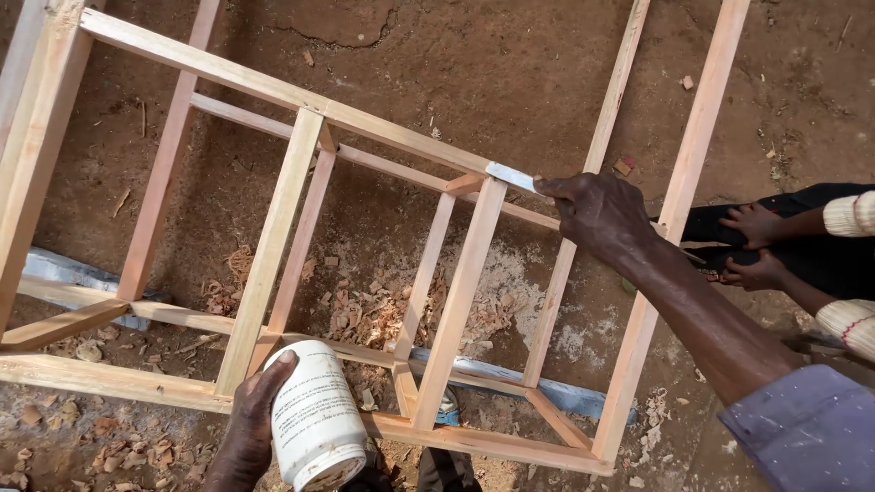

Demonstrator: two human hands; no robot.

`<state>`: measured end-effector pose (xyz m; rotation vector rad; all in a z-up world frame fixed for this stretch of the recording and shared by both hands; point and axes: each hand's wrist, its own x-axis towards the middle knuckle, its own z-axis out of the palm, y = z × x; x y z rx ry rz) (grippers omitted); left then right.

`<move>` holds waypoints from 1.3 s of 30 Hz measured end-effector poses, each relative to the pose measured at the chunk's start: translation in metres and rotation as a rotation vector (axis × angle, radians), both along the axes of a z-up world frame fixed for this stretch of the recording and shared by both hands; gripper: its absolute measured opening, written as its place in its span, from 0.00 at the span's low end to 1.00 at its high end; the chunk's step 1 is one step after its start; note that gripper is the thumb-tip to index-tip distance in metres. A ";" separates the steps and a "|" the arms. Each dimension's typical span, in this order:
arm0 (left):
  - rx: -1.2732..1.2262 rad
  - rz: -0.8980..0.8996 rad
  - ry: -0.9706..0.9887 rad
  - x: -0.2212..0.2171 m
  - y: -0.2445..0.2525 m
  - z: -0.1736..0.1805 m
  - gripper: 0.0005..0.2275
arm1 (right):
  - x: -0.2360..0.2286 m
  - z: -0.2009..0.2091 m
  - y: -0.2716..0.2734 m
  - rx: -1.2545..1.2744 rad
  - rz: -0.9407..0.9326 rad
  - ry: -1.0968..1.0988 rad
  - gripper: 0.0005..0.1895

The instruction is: Applying wood glue to the joints of a wooden frame using a small stick as an applicator.

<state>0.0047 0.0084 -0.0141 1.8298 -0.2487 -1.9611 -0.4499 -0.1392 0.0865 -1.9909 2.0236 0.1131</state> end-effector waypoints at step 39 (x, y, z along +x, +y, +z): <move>-0.064 -0.012 0.029 -0.003 -0.005 0.012 0.22 | 0.013 0.050 -0.030 0.348 0.096 0.384 0.25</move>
